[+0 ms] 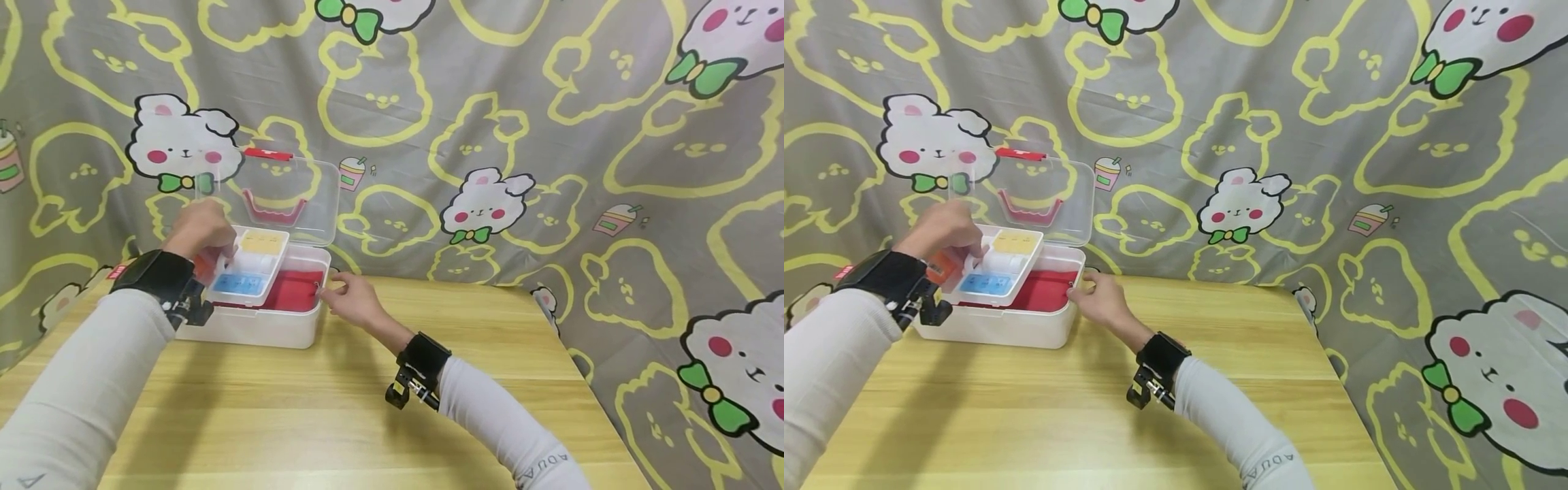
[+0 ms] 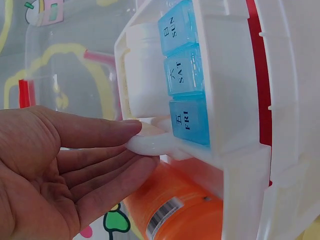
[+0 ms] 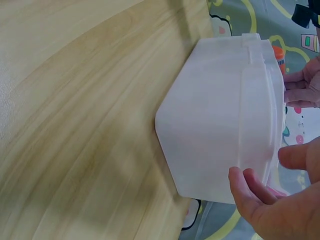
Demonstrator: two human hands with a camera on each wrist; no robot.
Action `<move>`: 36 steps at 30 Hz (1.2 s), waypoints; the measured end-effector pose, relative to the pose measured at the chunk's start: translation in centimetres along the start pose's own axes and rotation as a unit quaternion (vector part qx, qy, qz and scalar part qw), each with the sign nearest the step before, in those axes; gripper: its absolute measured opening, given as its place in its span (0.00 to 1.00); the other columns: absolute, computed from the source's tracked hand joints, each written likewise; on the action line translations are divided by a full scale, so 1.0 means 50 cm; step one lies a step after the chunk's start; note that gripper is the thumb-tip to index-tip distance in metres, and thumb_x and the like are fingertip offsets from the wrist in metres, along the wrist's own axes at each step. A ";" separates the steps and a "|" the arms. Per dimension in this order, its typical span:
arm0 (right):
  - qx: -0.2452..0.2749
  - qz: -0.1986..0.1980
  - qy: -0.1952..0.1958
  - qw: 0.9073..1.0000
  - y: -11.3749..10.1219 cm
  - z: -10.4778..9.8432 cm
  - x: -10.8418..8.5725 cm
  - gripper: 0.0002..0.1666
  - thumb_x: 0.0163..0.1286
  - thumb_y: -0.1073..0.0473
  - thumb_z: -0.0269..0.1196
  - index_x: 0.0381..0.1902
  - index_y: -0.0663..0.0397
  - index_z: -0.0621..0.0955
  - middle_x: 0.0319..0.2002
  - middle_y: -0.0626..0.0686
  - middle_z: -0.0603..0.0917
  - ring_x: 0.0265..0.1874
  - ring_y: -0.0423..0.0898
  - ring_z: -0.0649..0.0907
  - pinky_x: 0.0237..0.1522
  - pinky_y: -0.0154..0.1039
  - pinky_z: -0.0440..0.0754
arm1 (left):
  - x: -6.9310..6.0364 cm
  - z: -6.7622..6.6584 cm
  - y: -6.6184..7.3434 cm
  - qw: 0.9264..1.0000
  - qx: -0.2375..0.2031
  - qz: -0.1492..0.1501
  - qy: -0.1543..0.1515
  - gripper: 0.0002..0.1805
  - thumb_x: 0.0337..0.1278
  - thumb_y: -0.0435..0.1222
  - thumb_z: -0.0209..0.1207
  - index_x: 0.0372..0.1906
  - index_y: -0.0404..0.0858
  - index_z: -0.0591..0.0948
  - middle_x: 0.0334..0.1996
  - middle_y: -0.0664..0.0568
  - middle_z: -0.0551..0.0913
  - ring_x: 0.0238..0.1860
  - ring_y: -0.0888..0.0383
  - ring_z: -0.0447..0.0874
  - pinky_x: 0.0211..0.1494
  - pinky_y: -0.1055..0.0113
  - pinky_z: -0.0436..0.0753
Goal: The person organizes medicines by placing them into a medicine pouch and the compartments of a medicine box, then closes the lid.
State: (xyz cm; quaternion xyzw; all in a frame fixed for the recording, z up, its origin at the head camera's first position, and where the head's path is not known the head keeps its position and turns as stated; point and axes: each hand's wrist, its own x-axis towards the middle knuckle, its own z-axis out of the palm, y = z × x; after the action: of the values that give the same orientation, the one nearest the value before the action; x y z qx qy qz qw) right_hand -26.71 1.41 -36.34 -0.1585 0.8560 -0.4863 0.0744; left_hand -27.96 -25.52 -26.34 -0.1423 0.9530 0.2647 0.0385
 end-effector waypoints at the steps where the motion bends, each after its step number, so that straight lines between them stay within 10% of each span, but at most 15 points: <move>1: -0.002 -0.005 -0.001 1.000 0.000 0.002 0.000 0.33 0.69 0.54 0.66 0.68 0.61 0.75 0.43 0.61 0.90 0.39 0.57 0.91 0.34 0.36 0.84 | 0.000 -0.001 0.000 1.000 -0.001 -0.004 -0.005 0.20 0.56 0.28 0.66 0.51 0.21 0.76 0.37 0.30 0.83 0.27 0.43 0.88 0.32 0.59 0.88; 36: -0.044 -0.053 -0.006 0.998 0.009 0.019 -0.001 0.36 0.71 0.55 0.63 0.74 0.53 0.70 0.39 0.57 0.91 0.30 0.40 0.86 0.30 0.31 0.81 | 0.011 -0.005 -0.007 0.998 0.026 -0.033 -0.056 0.20 0.54 0.26 0.67 0.50 0.18 0.77 0.32 0.33 0.85 0.32 0.44 0.86 0.35 0.59 0.85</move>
State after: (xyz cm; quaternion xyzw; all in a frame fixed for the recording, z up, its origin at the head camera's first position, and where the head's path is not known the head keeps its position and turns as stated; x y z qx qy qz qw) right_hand -26.47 0.86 -37.20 -0.2099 0.8663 -0.4509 0.0467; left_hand -28.37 -26.07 -26.39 -0.1574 0.9507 0.2459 0.1044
